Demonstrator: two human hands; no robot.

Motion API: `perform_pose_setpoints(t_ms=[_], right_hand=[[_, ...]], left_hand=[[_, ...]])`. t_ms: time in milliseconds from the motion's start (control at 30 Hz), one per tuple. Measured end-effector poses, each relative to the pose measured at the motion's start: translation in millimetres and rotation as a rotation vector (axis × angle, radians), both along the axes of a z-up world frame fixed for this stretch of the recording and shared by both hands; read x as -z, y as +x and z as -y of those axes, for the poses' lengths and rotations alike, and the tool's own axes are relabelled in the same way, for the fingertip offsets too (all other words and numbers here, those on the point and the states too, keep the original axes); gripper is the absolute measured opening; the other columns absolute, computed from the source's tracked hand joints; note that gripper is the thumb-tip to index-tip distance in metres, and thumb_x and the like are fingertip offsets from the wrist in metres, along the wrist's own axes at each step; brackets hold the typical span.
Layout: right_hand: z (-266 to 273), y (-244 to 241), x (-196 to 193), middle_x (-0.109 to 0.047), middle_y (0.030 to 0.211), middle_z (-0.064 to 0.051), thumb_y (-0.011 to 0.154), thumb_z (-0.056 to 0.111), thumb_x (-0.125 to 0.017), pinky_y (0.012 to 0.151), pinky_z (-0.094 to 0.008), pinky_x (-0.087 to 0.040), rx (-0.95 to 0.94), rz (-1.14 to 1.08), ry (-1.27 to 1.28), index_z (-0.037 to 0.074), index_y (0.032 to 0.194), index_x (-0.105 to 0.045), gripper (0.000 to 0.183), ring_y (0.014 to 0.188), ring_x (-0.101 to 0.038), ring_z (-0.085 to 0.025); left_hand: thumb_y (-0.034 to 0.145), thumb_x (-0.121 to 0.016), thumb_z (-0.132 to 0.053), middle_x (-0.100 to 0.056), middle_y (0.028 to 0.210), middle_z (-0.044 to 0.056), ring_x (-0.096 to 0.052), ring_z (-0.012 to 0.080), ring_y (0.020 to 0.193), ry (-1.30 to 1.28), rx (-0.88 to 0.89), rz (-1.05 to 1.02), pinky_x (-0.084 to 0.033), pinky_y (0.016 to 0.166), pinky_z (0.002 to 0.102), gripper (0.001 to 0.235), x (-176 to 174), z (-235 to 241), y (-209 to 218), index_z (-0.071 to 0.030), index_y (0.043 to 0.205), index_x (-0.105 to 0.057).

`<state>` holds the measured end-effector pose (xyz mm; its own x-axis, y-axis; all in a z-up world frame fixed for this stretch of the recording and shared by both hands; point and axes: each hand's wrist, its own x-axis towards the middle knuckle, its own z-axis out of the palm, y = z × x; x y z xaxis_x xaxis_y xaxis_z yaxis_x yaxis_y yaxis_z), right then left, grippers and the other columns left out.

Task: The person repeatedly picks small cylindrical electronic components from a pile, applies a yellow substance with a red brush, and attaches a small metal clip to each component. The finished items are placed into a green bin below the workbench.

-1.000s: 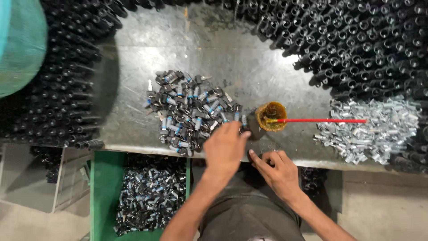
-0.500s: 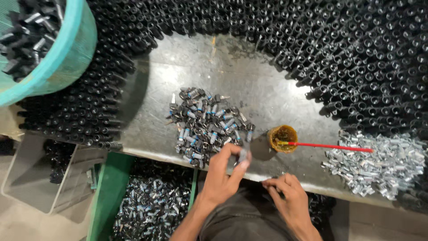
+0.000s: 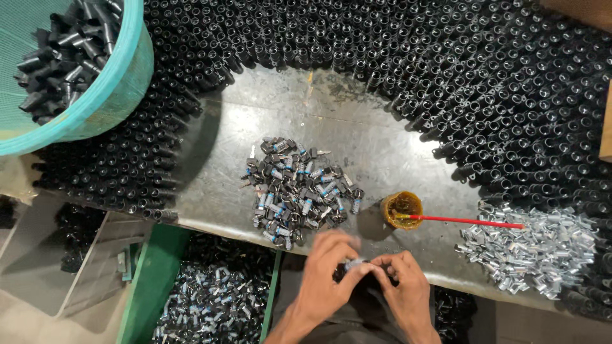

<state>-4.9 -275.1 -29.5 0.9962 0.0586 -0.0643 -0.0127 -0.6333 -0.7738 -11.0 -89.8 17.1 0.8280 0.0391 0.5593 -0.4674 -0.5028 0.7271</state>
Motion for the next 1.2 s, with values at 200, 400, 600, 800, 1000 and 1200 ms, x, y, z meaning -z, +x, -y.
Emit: perform_pose_setpoints(t_ms=[200,400,600,800,1000,1200], right_hand=[[3,-5,7,-0.061,0.075,-0.001,0.076,0.013,-0.084,0.057,-0.027,-0.047,0.008,-0.033,0.070,0.007,0.086,-0.075,0.014,0.061,-0.054,-0.012],[17,-7,23,-0.057,0.073,0.001,0.075,0.006,-0.084,0.054,-0.024,-0.040,0.010,-0.159,0.228,0.005,0.082,-0.076,0.012,0.061,-0.047,-0.008],[25,-15,40,-0.059,0.075,0.002,0.075,0.003,-0.084,0.058,-0.023,-0.040,-0.032,-0.168,0.368,0.003,0.081,-0.077,0.009,0.065,-0.045,-0.007],[18,-15,45,-0.056,0.076,0.001,0.078,0.003,-0.082,0.059,-0.023,-0.040,-0.031,-0.167,0.365,0.004,0.084,-0.076,0.009,0.065,-0.045,-0.007],[6,-11,34,-0.056,0.077,0.000,0.085,0.006,-0.076,0.054,-0.024,-0.042,0.055,-0.107,0.219,0.004,0.091,-0.071,0.008,0.063,-0.048,-0.008],[-4,-11,19,-0.060,0.085,-0.005,0.088,0.004,-0.072,0.058,-0.029,-0.045,0.065,-0.008,0.135,0.003,0.094,-0.067,0.009,0.066,-0.055,-0.015]], left_hand=[[0.099,-0.063,-0.019,-0.065,0.072,0.002,-0.052,0.0063,0.062,-0.672,0.125,-0.809,-0.043,0.056,0.026,0.015,-9,-18,2,-0.008,0.091,-0.058],[0.096,-0.074,-0.019,-0.065,0.077,-0.004,-0.049,0.0014,0.069,-0.473,0.321,-0.904,-0.041,0.059,0.021,0.015,31,-5,-1,-0.005,0.098,-0.071],[0.096,-0.073,-0.022,-0.063,0.078,-0.006,-0.051,0.0038,0.062,-0.733,0.448,-1.132,-0.041,0.052,0.023,0.019,62,-9,-9,-0.004,0.096,-0.070],[0.105,-0.057,-0.024,-0.056,0.071,0.005,-0.056,0.0171,0.056,-0.471,0.396,-1.117,-0.045,0.052,0.033,0.021,64,3,-7,-0.003,0.099,-0.059],[0.099,-0.059,-0.017,-0.064,0.077,0.024,-0.062,0.0476,0.078,-0.022,0.165,-0.731,-0.045,0.063,0.055,0.018,57,20,3,-0.002,0.092,-0.053],[0.099,-0.060,-0.019,-0.065,0.075,0.019,-0.065,0.0436,0.075,-0.143,0.094,-0.805,-0.048,0.062,0.052,0.017,45,29,10,-0.003,0.094,-0.056]])
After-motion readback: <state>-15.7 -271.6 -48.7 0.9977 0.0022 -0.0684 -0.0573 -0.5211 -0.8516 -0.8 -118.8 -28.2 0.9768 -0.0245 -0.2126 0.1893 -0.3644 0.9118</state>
